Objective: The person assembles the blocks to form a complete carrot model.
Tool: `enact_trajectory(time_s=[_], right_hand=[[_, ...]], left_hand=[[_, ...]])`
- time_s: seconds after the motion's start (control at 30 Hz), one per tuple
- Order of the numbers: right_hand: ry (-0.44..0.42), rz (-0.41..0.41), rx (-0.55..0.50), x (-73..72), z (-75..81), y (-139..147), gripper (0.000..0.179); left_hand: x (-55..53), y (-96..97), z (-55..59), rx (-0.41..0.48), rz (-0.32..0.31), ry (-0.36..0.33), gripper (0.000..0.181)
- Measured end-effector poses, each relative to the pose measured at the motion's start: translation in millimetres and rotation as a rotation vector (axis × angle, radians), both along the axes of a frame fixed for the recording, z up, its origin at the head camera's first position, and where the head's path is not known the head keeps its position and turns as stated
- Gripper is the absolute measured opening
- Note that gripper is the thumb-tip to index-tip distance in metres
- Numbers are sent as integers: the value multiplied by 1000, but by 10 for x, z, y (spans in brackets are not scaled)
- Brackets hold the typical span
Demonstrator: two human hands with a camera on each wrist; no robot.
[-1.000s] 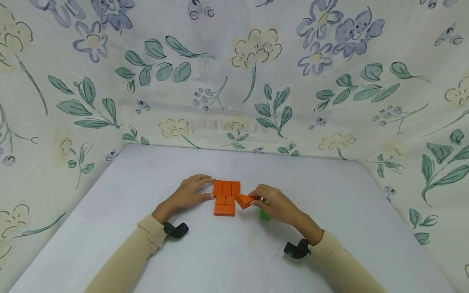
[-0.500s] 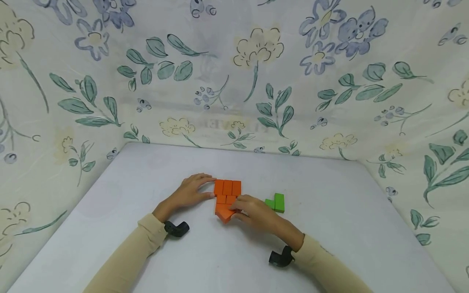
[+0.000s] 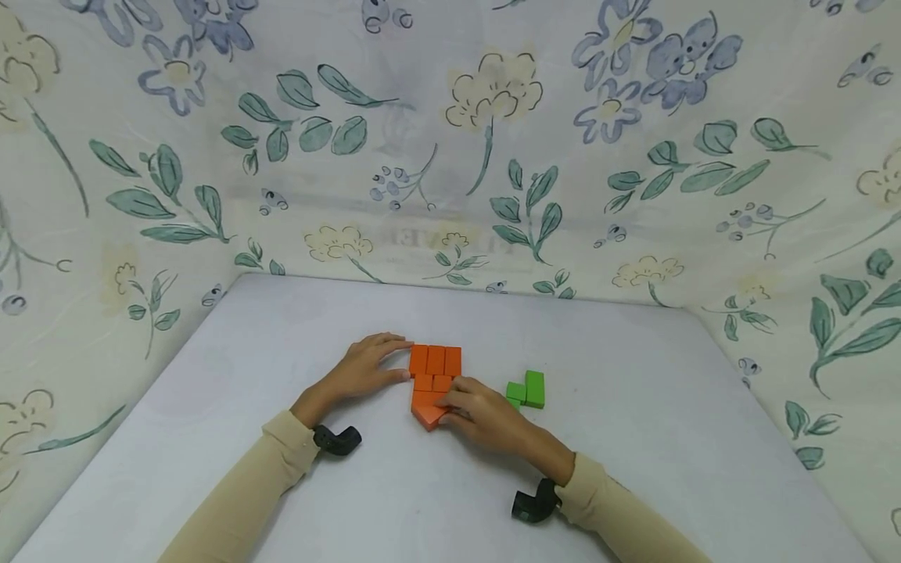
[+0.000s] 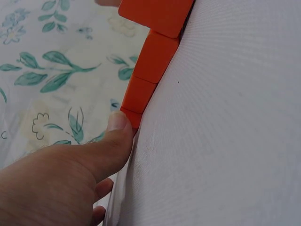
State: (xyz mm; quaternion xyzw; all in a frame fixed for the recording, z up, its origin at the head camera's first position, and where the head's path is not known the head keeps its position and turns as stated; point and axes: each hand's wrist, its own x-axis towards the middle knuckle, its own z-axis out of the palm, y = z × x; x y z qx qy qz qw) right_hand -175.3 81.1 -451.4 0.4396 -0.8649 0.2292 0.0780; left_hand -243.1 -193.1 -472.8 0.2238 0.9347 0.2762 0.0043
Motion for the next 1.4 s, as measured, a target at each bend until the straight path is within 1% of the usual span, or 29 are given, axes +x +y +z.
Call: enact_trajectory(time_s=[0.17, 0.33, 0.53, 0.87, 1.07, 1.27, 1.4], right_hand=[[1, 4, -18, -10, -30, 0, 20], [21, -3, -14, -11, -41, 3, 22], [33, -8, -9, -13, -44, 1, 22], [12, -20, 3, -9, -46, 0, 23], [7, -10, 1, -18, -36, -1, 23], [-33, -10, 32, -11, 16, 17, 29], [-34, -5, 58, -19, 85, 61, 33]], left_hand=[[1, -5, -7, 19, -3, -3, 59], [2, -1, -2, 21, -12, 3, 58], [1, 3, 1, 29, -9, -2, 58], [15, 0, 19, 33, -10, -11, 58], [7, -7, 8, 26, -7, -7, 58], [1, -10, 1, 34, -8, -3, 58], [1, -9, 4, 24, -10, -6, 58]])
